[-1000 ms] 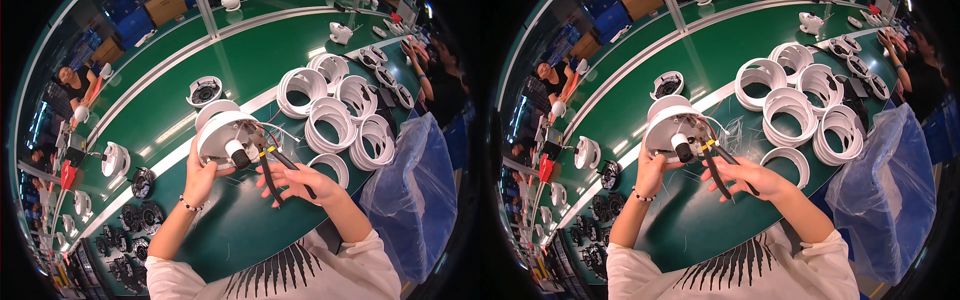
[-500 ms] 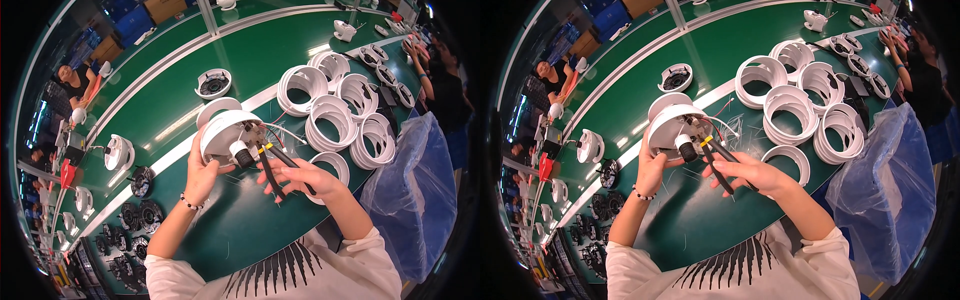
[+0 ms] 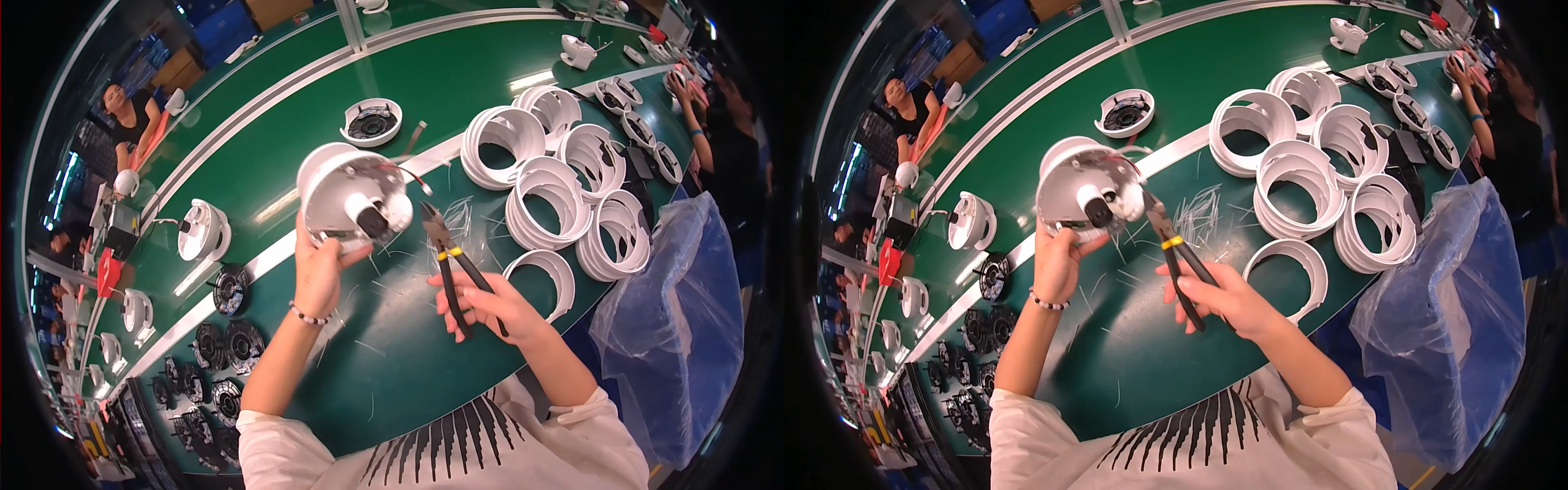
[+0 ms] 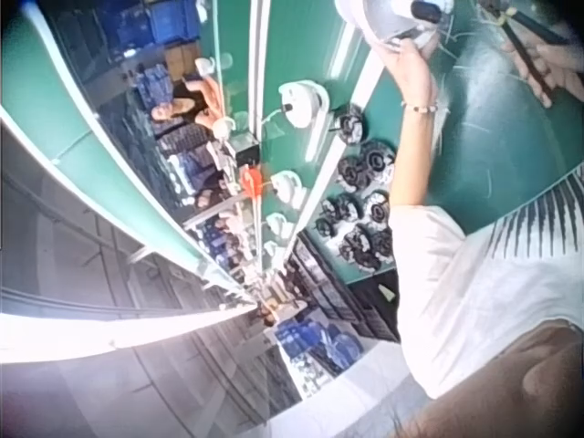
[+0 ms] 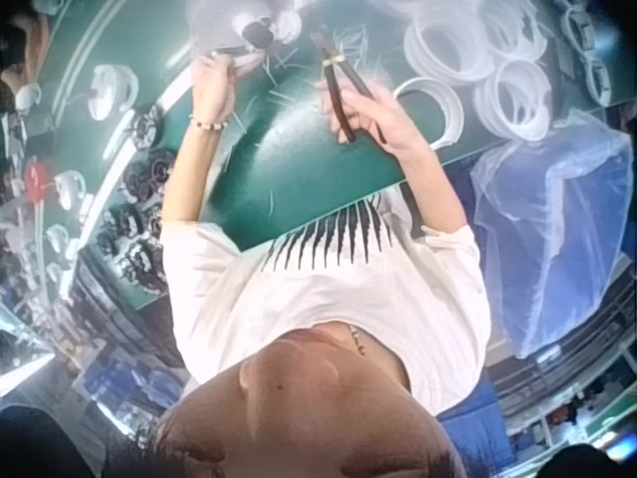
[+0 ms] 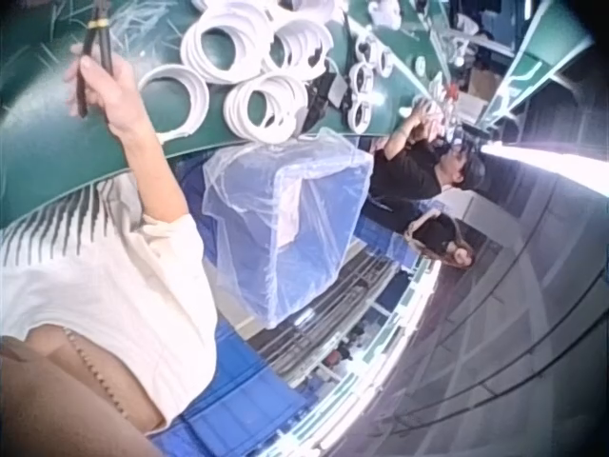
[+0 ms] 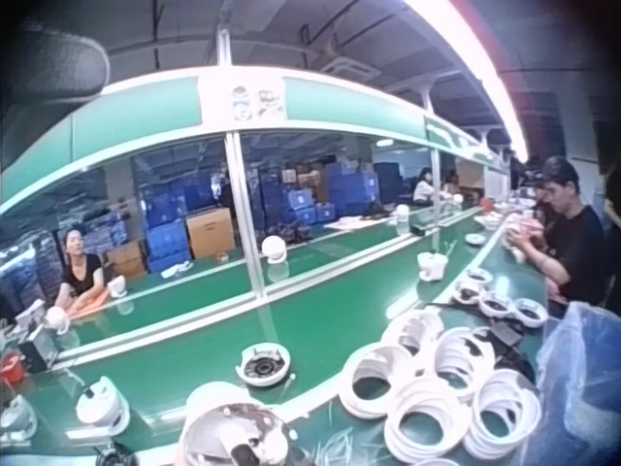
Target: Assembling lighting fixtures by fitting circuit board components into plastic housings on a factory conveyor line.
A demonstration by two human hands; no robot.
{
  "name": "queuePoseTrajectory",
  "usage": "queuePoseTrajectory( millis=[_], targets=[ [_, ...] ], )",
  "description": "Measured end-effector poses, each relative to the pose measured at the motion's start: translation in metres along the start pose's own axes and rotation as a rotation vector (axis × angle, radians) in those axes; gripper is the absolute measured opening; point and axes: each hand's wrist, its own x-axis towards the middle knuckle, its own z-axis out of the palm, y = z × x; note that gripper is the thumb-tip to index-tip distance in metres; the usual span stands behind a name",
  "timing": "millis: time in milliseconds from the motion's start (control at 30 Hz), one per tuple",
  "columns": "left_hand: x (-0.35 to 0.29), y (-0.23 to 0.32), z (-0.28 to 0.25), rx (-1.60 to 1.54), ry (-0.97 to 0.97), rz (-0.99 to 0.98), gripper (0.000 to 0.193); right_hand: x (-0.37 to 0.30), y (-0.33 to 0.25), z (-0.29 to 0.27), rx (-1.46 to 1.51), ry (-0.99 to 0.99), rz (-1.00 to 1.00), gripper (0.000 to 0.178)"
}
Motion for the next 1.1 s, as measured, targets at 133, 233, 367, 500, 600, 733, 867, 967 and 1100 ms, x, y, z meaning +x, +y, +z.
queuePoseTrajectory(
  millis=[133, 233, 367, 500, 600, 733, 867, 967, 1100],
  targets=[
    [0.034, 0.002, -0.03, -0.233, 0.146, -0.013, 0.052, -0.015, 0.03, 0.0, 0.043, -0.079, -0.008, 0.045],
    [0.067, 0.007, -0.05, -0.613, 0.166, -0.059, 0.028, -0.032, 0.049, 0.015, 0.049, -0.095, 0.025, 0.048],
    [0.15, -0.031, -0.094, -0.938, 0.072, -0.255, 0.035, -0.049, 0.063, 0.03, 0.077, -0.081, 0.126, 0.051],
    [0.168, -0.031, -0.105, -0.818, 0.267, -0.092, 0.046, -0.046, 0.067, 0.039, 0.033, -0.101, 0.194, 0.051],
    [0.16, -0.015, -0.12, -0.589, 0.35, -0.217, 0.061, -0.045, 0.061, 0.044, -0.036, 0.058, 0.239, 0.062],
    [0.133, 0.005, -0.161, -0.82, 0.677, -0.081, 0.082, -0.048, 0.061, 0.033, 0.044, -0.023, 0.193, 0.053],
    [0.13, -0.007, -0.207, -0.992, 0.733, 0.022, 0.037, -0.04, 0.058, 0.035, 0.017, -0.098, 0.175, 0.055],
    [0.13, -0.016, -0.218, -1.029, 0.622, 0.158, 0.04, -0.037, 0.048, 0.04, 0.023, -0.14, 0.204, 0.055],
    [0.091, 0.001, -0.163, -0.799, 0.379, 0.14, 0.054, -0.036, 0.041, 0.028, 0.138, -0.243, 0.155, 0.063]
  ],
)
